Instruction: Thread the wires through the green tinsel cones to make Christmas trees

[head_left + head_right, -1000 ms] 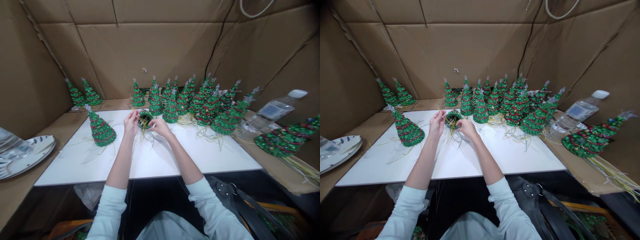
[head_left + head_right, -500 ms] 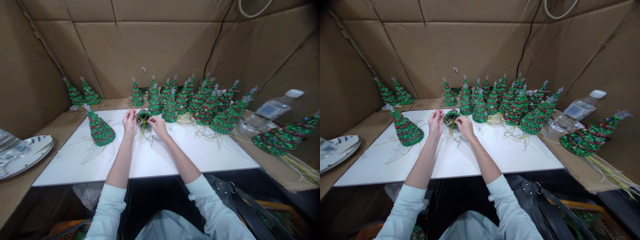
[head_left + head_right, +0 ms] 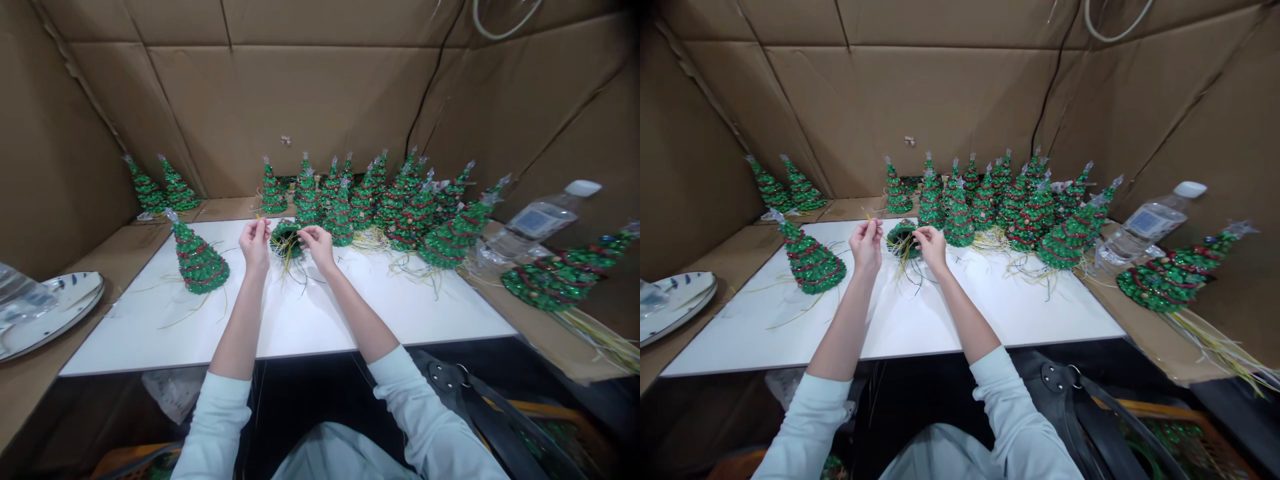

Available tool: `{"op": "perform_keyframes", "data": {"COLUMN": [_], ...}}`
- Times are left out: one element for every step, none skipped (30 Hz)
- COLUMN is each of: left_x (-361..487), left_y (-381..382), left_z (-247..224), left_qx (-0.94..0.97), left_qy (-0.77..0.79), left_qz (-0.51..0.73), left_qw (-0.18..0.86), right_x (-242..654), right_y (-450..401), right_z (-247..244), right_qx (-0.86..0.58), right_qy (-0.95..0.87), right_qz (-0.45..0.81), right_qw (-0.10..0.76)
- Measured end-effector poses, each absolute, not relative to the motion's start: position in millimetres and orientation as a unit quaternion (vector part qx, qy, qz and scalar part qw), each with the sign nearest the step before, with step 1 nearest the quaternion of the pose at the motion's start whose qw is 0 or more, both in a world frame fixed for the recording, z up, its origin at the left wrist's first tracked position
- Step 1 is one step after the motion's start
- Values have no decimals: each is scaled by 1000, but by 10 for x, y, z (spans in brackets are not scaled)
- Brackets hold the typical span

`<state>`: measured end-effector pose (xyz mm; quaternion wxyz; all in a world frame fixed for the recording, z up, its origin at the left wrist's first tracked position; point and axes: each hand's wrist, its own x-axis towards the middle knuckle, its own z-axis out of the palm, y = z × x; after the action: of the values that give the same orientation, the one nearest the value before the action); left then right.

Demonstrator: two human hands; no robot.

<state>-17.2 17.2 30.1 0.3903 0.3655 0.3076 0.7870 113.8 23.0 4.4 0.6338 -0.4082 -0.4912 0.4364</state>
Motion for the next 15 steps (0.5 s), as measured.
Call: {"op": "perform_keyframes", "data": {"left_x": [-160, -145, -128, -109, -89, -68, -49, -30, -12, 4, 18, 31, 41, 50, 56], "left_y": [168, 167, 169, 174, 182, 191, 200, 207, 213, 215, 214, 211, 206, 201, 197], "left_z": [286, 263, 233, 198, 159, 120, 82, 49, 22, 2, -11, -18, -20, -20, -18], "left_qx": [397, 430, 460, 484, 501, 511, 514, 513, 510, 507, 505, 505, 506, 507, 506], "left_qy": [326, 349, 374, 398, 420, 437, 449, 456, 460, 460, 458, 454, 449, 444, 438], "left_qz": [770, 747, 721, 696, 674, 659, 651, 647, 647, 647, 648, 648, 648, 648, 647], "left_qw": [378, 367, 358, 350, 343, 338, 334, 333, 333, 335, 339, 343, 349, 357, 366], "right_x": [1126, 1116, 1107, 1098, 1089, 1080, 1071, 1061, 1051, 1042, 1035, 1029, 1026, 1025, 1026], "right_y": [242, 253, 262, 267, 268, 266, 261, 254, 246, 239, 233, 230, 230, 231, 234], "right_z": [47, 49, 50, 49, 48, 45, 42, 38, 35, 32, 29, 27, 26, 25, 24], "right_qx": [-406, -406, -407, -409, -411, -412, -413, -412, -410, -407, -405, -403, -402, -402, -403], "right_qy": [-483, -477, -474, -474, -476, -481, -488, -495, -504, -512, -520, -525, -528, -528, -526], "right_qz": [444, 448, 450, 448, 443, 437, 431, 424, 417, 410, 403, 399, 396, 396, 397], "right_qw": [636, 637, 638, 639, 639, 638, 637, 637, 636, 635, 635, 635, 635, 635, 635]}}
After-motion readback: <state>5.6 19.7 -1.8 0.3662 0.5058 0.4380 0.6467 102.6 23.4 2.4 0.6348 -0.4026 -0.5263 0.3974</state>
